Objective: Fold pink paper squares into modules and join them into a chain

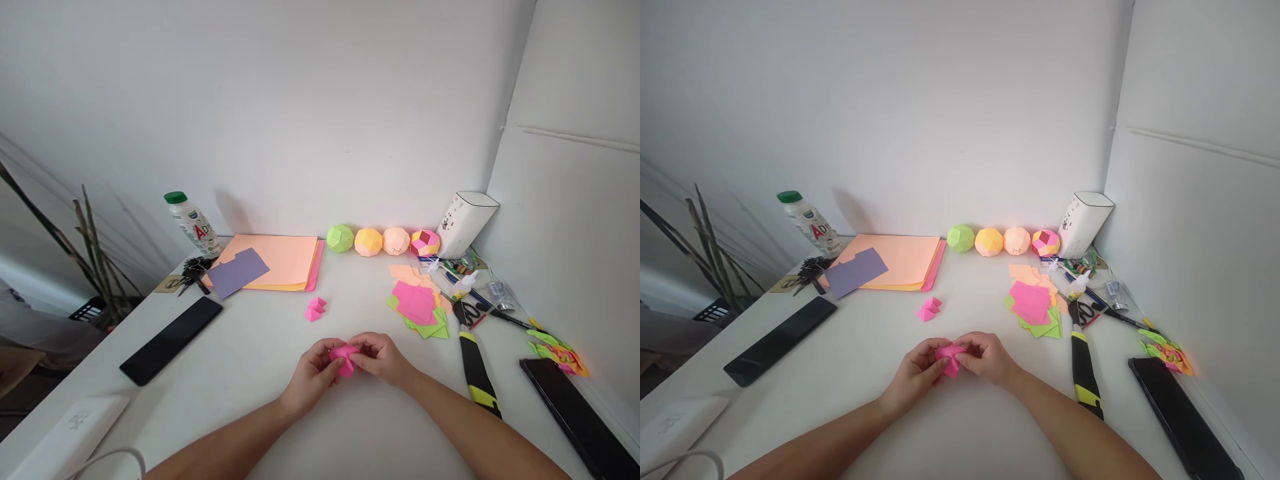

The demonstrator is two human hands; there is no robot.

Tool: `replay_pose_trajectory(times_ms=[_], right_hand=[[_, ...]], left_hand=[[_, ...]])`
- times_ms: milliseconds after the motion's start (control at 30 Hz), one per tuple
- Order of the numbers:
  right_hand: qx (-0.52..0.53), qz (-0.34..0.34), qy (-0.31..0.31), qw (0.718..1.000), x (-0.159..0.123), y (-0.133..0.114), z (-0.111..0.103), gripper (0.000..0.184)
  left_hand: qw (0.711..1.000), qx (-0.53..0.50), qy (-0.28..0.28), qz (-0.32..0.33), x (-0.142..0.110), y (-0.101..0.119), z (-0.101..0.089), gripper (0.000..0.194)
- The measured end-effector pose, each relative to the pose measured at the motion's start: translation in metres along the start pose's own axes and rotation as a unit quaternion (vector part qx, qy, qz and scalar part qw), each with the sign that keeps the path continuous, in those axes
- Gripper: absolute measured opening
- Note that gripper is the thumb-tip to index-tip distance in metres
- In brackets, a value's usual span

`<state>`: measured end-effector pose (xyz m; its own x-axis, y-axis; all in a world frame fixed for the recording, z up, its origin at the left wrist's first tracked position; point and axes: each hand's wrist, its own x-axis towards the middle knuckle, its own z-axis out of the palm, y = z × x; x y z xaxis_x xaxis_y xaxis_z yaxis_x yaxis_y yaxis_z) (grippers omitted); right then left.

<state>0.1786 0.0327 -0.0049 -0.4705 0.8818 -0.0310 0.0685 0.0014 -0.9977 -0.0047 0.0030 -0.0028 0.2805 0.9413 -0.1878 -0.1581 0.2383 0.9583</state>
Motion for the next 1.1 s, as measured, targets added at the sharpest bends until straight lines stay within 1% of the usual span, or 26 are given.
replay_pose_trajectory(times_ms=[500,733,967,1100], right_hand=[[-0.011,-0.014,-0.001,1.000,0.0003,-0.0002,0.0011,0.020],[-0.051,-0.030,0.012,0.998,-0.0012,0.0006,0.0040,0.021],[-0.090,-0.051,0.033,0.994,-0.0013,0.0007,0.0051,0.016],[-0.089,-0.054,0.023,0.994,-0.0014,0.0018,0.0049,0.016]], left_hand=[[1.000,0.004,0.004,-0.007,-0.0008,0.0014,0.0012,0.035],[1.000,0.002,0.020,-0.011,0.0003,-0.0035,-0.0003,0.039],[0.999,0.000,0.032,-0.008,0.0001,-0.0032,0.0005,0.037],[0.999,0.003,0.030,-0.016,0.0000,-0.0037,0.0001,0.037]])
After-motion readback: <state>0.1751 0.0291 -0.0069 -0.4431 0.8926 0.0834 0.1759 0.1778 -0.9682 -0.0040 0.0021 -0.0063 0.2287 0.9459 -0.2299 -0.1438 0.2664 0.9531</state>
